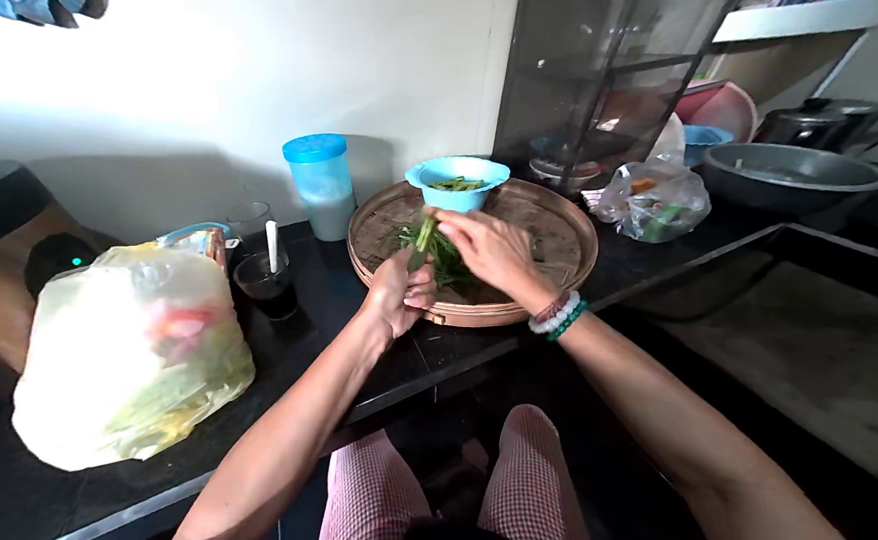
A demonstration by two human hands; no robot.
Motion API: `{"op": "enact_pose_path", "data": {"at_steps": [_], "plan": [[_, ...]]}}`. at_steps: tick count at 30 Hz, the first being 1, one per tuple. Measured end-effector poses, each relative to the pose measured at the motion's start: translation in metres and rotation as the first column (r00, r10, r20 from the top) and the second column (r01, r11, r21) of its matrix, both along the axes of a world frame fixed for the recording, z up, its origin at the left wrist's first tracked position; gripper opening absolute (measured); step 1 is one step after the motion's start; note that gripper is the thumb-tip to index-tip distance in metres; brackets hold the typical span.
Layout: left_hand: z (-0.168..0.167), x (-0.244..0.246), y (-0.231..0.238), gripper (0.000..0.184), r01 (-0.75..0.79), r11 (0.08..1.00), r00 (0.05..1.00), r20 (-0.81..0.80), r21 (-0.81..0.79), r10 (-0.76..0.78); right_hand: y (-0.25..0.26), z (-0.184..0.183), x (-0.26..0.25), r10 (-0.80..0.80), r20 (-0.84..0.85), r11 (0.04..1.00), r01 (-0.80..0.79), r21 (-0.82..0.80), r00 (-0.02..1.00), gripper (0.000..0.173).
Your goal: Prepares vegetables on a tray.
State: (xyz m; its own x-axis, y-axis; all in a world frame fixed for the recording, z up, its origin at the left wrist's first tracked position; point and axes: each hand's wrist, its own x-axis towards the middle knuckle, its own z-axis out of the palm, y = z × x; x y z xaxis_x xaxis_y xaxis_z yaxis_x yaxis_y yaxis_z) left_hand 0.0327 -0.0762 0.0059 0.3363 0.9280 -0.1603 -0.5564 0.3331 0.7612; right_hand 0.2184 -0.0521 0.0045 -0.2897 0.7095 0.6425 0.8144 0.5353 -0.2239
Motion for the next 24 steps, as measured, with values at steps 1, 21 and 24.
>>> {"op": "enact_pose_path", "data": {"at_steps": [1,21,24], "plan": [[0.001,0.0,-0.001,0.044,0.022,1.0,1.0,0.011,-0.001,-0.022,0.013,0.002,0.009,-0.041,-0.018,0.999,0.041,-0.02,0.999,0.038],[-0.005,0.008,0.0,0.046,-0.089,0.991,0.99,-0.104,0.1,0.1,-0.011,-0.009,-0.006,0.039,0.047,0.998,-0.037,-0.049,0.998,0.039],[-0.005,0.011,-0.002,0.047,-0.059,0.996,0.992,-0.11,0.07,0.067,-0.008,-0.001,0.003,0.016,0.009,0.998,-0.016,-0.056,1.0,0.039]]}}
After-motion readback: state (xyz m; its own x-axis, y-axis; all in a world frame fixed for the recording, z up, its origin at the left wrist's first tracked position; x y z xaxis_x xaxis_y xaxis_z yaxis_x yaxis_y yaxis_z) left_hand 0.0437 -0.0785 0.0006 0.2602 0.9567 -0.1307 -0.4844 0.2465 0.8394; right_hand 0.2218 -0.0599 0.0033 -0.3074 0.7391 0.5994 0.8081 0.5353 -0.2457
